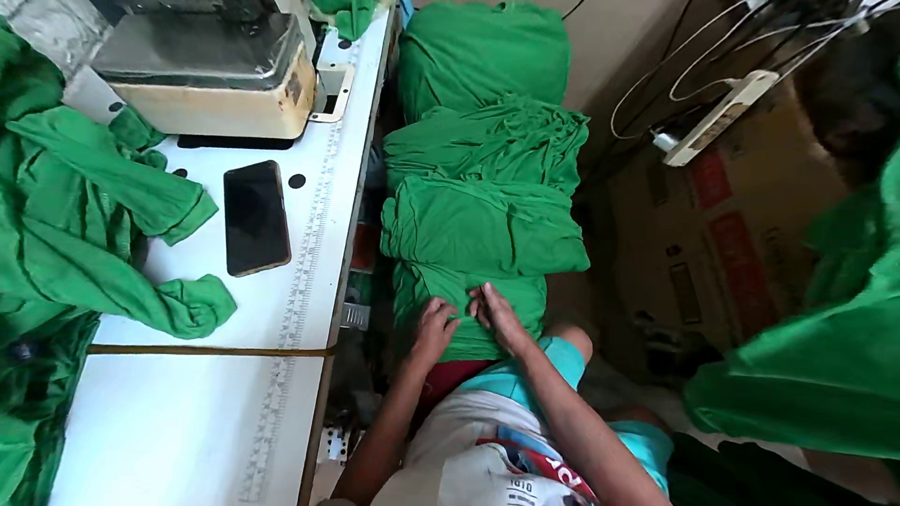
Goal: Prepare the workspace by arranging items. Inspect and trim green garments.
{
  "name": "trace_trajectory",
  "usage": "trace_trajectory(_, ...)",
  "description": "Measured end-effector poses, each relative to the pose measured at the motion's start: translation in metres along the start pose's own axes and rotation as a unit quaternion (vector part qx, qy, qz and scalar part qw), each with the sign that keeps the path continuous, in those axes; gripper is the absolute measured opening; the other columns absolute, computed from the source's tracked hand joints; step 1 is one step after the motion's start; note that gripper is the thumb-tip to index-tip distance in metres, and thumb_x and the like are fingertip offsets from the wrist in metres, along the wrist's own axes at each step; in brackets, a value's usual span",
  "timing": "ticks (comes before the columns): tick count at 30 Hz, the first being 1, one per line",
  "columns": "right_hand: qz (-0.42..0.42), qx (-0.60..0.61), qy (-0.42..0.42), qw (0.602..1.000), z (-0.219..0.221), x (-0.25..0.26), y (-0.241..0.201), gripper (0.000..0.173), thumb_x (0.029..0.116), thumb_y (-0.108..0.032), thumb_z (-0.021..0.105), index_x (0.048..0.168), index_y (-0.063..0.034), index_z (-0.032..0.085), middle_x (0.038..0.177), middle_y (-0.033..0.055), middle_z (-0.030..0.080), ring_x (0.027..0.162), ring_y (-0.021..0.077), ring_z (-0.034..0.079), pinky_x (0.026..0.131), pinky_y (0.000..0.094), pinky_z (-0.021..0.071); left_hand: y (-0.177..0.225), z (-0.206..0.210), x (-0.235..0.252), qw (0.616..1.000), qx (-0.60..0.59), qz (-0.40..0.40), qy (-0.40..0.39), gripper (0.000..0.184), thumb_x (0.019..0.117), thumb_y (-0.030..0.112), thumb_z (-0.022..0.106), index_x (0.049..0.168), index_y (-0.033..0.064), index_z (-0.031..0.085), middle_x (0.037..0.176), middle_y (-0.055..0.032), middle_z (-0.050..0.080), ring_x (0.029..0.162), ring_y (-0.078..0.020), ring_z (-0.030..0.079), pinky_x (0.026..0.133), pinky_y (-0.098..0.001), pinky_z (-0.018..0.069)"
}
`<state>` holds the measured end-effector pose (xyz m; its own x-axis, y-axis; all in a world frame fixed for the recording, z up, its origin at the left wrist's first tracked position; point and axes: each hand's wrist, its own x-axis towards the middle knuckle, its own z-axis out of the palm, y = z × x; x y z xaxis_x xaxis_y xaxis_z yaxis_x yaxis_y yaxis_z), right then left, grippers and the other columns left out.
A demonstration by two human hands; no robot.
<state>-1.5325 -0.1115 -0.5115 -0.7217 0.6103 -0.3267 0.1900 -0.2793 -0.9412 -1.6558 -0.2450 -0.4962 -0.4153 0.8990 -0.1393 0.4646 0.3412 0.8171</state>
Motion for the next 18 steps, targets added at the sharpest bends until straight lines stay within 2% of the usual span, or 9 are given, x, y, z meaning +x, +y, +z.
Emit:
trace_trajectory(2,0.036,0.066,0.013,0.997,-0.007,0.0,0.004,0.053,0.113,-0.038,0.011,0.122,-0.003,0.051,0.069,-0.0039,0.057,0.047,0.0034,0.043,0.045,0.0189,0.0389,-0.001,-0.003,0.009,0.999,-0.027,-0.037,-0.006,0.024,0.1024,0.016,0.059,0.113,-0.0017,0.071,0.126,-0.0203,0.063,0.106,-0.025,0.065,0.095,-0.0361,0.0532)
trace_trajectory(5,0.055,0.102,0.01,0.993,-0.015,-0.004,0.001,0.042,0.1139,-0.033,0.019,0.123,-0.0042,0.048,0.074,-0.0029,0.056,0.05,0.0038,0.044,0.047,0.0184,0.0399,-0.007,-0.017,0.019,0.991,-0.098,-0.074,-0.044,0.026,0.1046,0.017,0.056,0.115,-0.0039,0.066,0.109,-0.0169,0.066,0.087,-0.0184,0.062,0.084,-0.0341,0.0517)
trace_trajectory(7,0.045,0.081,-0.002,0.996,-0.017,-0.007,0.0,0.03,0.1133,-0.026,0.026,0.121,-0.0052,0.046,0.076,-0.003,0.055,0.052,0.0036,0.045,0.05,0.0183,0.0401,-0.011,-0.021,0.024,0.982,-0.153,-0.082,-0.079,0.025,0.104,0.015,0.056,0.114,-0.0053,0.066,0.106,-0.015,0.067,0.092,-0.0162,0.062,0.088,-0.0339,0.0517)
trace_trajectory(10,0.027,-0.013,-0.019,0.999,-0.017,-0.014,-0.002,0.017,0.1092,-0.019,0.041,0.114,-0.0035,0.048,0.076,-0.003,0.057,0.057,0.0033,0.048,0.054,0.0195,0.0415,-0.007,-0.02,0.025,0.966,-0.219,-0.112,-0.074,0.021,0.1015,0.013,0.059,0.11,-0.0041,0.068,0.102,-0.0096,0.067,0.092,-0.0108,0.059,0.086,-0.0303,0.0488)
trace_trajectory(13,0.018,-0.086,-0.047,0.995,-0.019,-0.02,-0.003,0.02,0.105,-0.018,0.052,0.113,0.0007,0.053,0.082,0.0001,0.06,0.065,0.0059,0.055,0.062,0.0232,0.0477,0.0,-0.016,0.025,0.957,-0.246,-0.143,-0.055,0.019,0.1012,0.013,0.061,0.108,-0.0019,0.07,0.104,-0.007,0.068,0.094,-0.009,0.059,0.087,-0.0299,0.0477)
trace_trajectory(15,0.023,-0.109,-0.058,0.992,-0.019,-0.021,-0.003,0.021,0.1029,-0.017,0.057,0.112,0.0019,0.056,0.083,0.0023,0.062,0.066,0.0075,0.057,0.063,0.0248,0.0488,0.005,-0.013,0.025,0.953,-0.257,-0.153,-0.05,0.019,0.101,0.013,0.062,0.107,-0.0017,0.07,0.105,-0.0072,0.068,0.096,-0.0099,0.059,0.09,-0.0315,0.0475)
trace_trajectory(18,0.038,-0.146,-0.075,0.986,-0.016,-0.02,-0.006,0.021,0.1033,-0.017,0.058,0.112,0.0023,0.057,0.083,0.0039,0.063,0.066,0.0081,0.056,0.063,0.0254,0.0482,0.006,-0.011,0.025,0.951,-0.266,-0.155,-0.041,0.017,0.1001,0.013,0.063,0.106,-0.0014,0.071,0.103,-0.0066,0.069,0.096,-0.0097,0.06,0.09,-0.0313,0.0481)
